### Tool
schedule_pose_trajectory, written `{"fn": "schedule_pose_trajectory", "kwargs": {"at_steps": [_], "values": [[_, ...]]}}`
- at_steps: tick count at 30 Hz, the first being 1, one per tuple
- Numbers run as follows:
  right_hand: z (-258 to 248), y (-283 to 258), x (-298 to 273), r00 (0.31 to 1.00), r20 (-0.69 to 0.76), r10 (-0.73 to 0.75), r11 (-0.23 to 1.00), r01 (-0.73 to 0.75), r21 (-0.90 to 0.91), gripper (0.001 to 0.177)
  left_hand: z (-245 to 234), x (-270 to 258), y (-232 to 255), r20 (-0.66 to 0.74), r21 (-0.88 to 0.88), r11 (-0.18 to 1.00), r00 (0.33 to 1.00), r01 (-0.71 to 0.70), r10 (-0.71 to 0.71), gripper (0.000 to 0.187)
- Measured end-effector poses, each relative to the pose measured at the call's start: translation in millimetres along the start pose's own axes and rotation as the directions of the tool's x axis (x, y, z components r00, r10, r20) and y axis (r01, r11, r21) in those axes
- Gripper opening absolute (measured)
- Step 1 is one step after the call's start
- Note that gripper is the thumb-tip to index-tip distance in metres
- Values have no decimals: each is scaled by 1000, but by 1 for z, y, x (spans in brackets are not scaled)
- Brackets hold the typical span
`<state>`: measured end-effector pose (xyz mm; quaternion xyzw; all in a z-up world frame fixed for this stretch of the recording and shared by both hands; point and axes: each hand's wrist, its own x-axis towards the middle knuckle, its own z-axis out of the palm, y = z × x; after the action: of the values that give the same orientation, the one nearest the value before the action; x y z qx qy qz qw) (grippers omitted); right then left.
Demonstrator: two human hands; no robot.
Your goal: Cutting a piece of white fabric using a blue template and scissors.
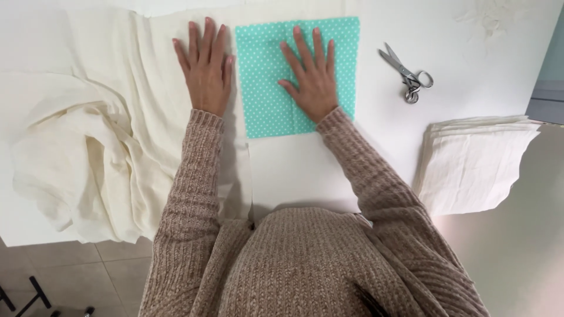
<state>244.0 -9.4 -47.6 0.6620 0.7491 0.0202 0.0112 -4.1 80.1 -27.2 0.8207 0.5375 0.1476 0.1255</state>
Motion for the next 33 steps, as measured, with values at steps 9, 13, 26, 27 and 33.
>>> {"fn": "schedule_pose_trajectory", "kwargs": {"at_steps": [9, 13, 26, 27, 33], "values": [[-34, -8, 13, 975, 221, 35, 987, -68, 142, 82, 2, 2, -3, 6, 46, 999, 1000, 14, -14, 51], [-32, 58, -19, 993, -30, 118, 957, -106, 271, 74, -10, -2, -5, -39, -50, 999, 999, 11, -13, 51], [-23, 205, -156, 956, -51, 289, 920, -292, -261, 23, -81, -152, 21, 63, -153, 988, 997, -39, 49, 43], [-16, 211, -157, 967, -15, 255, 896, -242, -373, 25, -84, -160, 26, 99, -151, 988, 994, -32, 48, 40], [-16, 222, -138, 835, 371, 406, 914, -380, -144, 29, -66, -192, 18, 124, -110, 991, 988, -79, 92, 41]]}}
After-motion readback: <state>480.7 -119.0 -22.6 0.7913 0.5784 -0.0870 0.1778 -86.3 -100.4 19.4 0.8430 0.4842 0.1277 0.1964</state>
